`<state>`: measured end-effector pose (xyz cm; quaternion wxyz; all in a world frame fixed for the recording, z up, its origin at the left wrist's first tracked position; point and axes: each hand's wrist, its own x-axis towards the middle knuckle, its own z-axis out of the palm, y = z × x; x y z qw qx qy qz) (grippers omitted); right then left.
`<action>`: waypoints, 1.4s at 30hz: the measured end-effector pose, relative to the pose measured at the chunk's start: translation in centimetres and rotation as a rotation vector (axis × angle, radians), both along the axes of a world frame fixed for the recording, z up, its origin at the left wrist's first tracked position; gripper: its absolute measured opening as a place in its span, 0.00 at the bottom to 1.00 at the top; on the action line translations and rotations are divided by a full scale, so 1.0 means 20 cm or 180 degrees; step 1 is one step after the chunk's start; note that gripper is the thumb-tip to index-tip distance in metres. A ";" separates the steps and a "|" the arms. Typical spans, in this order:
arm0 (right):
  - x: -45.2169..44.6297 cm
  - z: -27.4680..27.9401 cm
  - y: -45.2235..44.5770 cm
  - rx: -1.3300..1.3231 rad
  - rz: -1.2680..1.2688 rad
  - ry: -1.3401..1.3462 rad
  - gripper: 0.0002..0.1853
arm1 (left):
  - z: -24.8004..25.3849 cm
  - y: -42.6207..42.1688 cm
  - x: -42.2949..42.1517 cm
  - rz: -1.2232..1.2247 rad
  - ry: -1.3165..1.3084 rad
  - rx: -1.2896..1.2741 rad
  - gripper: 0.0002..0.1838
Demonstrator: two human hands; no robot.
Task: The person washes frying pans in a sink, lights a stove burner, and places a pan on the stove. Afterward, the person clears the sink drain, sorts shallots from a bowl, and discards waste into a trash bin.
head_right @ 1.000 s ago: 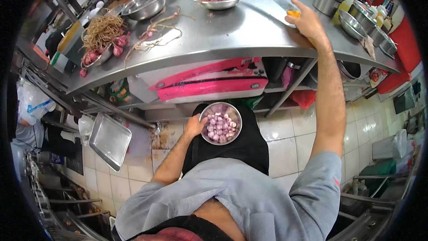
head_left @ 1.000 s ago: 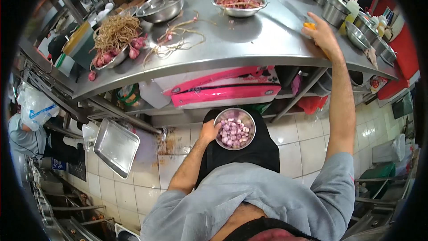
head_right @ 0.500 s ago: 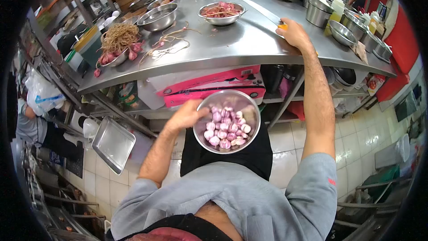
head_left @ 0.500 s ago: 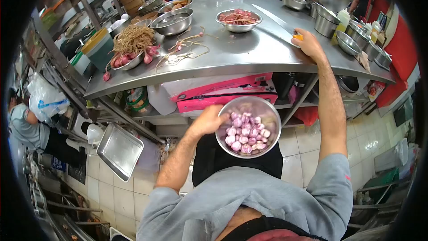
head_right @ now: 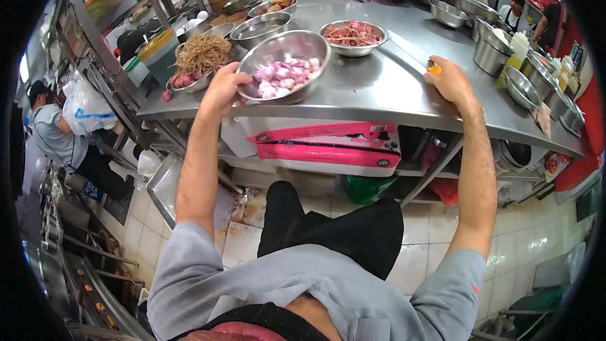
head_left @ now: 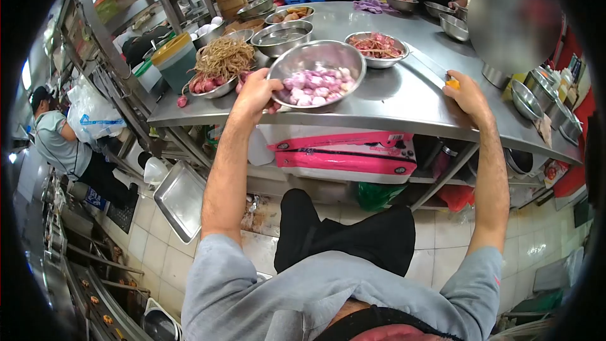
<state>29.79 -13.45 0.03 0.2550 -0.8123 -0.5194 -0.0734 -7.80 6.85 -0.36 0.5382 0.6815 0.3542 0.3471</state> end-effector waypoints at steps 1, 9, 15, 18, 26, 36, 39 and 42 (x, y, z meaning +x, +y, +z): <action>-0.01 0.02 0.01 0.0005 -0.0005 0.0023 0.26 | -0.01 0.01 0.00 0.0076 -0.0258 -0.0089 0.10; -0.04 0.02 0.18 -0.0436 0.0309 -0.0608 0.16 | -0.16 0.03 0.15 0.1845 -0.1329 0.1884 0.19; -0.04 0.03 0.19 -0.0688 0.0684 -0.0382 0.09 | -0.19 -0.20 0.29 0.2982 -0.0897 0.4512 0.15; 0.02 0.00 0.20 -0.0752 0.0779 -0.0423 0.11 | -0.20 -0.36 0.48 0.1733 -0.1882 0.4306 0.16; 0.05 0.17 -0.23 0.1049 0.0055 0.0344 0.23 | 0.03 -0.74 1.11 -0.3224 0.0917 0.1725 0.21; -0.16 -0.12 -1.84 0.0034 -0.2466 0.1428 0.18 | 0.16 -1.44 1.81 -0.5497 0.1514 0.3125 0.24; -0.31 -0.14 -2.15 -0.0113 -0.3196 0.2017 0.18 | 0.16 -1.74 1.97 -0.5909 0.1278 0.3120 0.23; -0.48 -0.17 -2.32 0.0557 -0.3902 0.2027 0.19 | 0.18 -1.98 2.04 -0.6332 0.0868 0.2997 0.22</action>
